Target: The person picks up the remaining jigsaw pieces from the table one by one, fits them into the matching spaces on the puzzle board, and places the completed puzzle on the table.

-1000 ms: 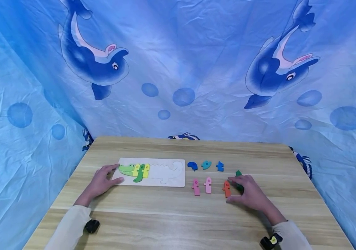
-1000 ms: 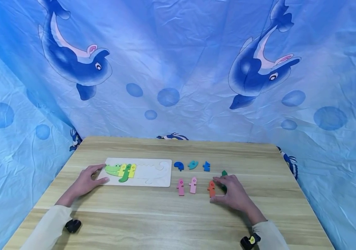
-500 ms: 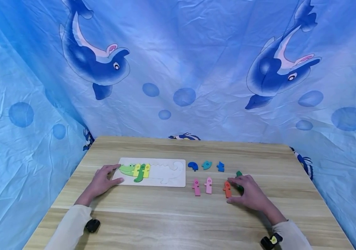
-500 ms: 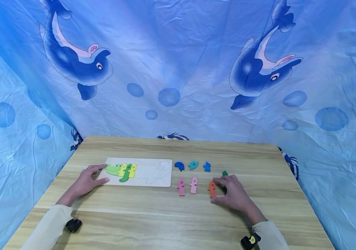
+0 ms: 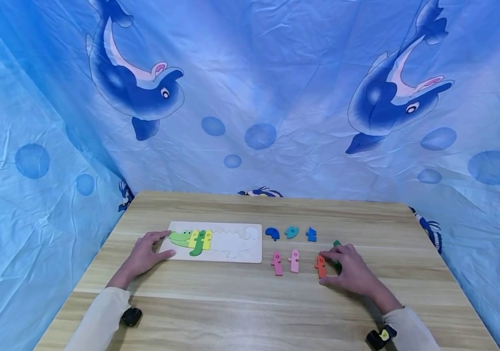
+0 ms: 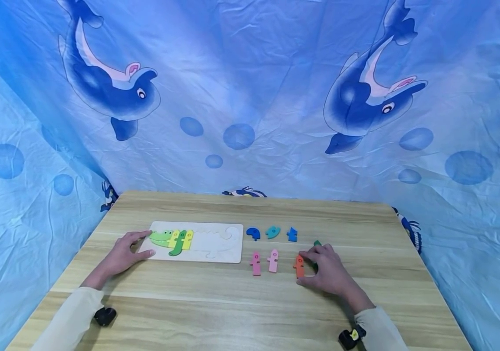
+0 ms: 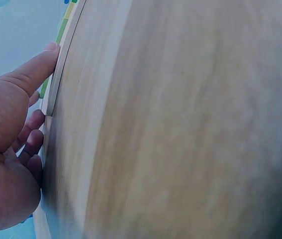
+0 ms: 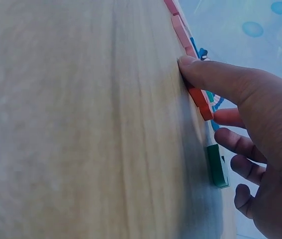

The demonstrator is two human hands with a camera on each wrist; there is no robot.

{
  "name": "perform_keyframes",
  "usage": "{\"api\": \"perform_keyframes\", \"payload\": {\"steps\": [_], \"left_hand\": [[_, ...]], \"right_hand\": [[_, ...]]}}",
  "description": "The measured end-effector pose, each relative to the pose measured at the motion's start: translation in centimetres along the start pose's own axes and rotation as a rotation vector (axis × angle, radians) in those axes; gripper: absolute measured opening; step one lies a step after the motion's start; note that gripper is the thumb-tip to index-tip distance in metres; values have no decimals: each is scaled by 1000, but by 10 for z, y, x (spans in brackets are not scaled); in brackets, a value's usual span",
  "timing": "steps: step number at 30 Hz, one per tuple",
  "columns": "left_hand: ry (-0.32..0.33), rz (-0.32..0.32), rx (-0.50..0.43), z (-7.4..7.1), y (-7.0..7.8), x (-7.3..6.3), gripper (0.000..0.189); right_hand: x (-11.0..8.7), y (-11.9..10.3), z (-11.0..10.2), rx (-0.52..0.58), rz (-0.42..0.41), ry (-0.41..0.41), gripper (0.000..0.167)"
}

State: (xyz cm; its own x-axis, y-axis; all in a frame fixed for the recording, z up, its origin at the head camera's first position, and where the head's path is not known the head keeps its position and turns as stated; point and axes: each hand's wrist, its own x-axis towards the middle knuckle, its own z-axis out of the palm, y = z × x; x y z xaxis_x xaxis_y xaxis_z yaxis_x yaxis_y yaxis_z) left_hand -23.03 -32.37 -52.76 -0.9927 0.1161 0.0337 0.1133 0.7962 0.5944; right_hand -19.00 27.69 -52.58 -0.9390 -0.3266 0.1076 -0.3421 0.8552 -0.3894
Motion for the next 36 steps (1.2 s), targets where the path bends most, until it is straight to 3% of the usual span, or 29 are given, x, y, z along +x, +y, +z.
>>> {"api": "perform_keyframes", "payload": {"steps": [13, 36], "left_hand": [[-4, -10, -11, 2, 0, -2, 74], [-2, -17, -27, 0, 2, -1, 75]], "right_hand": [[3, -1, -2, 23, 2, -31, 72], [14, -10, -9, 38, -15, 57, 75]]}}
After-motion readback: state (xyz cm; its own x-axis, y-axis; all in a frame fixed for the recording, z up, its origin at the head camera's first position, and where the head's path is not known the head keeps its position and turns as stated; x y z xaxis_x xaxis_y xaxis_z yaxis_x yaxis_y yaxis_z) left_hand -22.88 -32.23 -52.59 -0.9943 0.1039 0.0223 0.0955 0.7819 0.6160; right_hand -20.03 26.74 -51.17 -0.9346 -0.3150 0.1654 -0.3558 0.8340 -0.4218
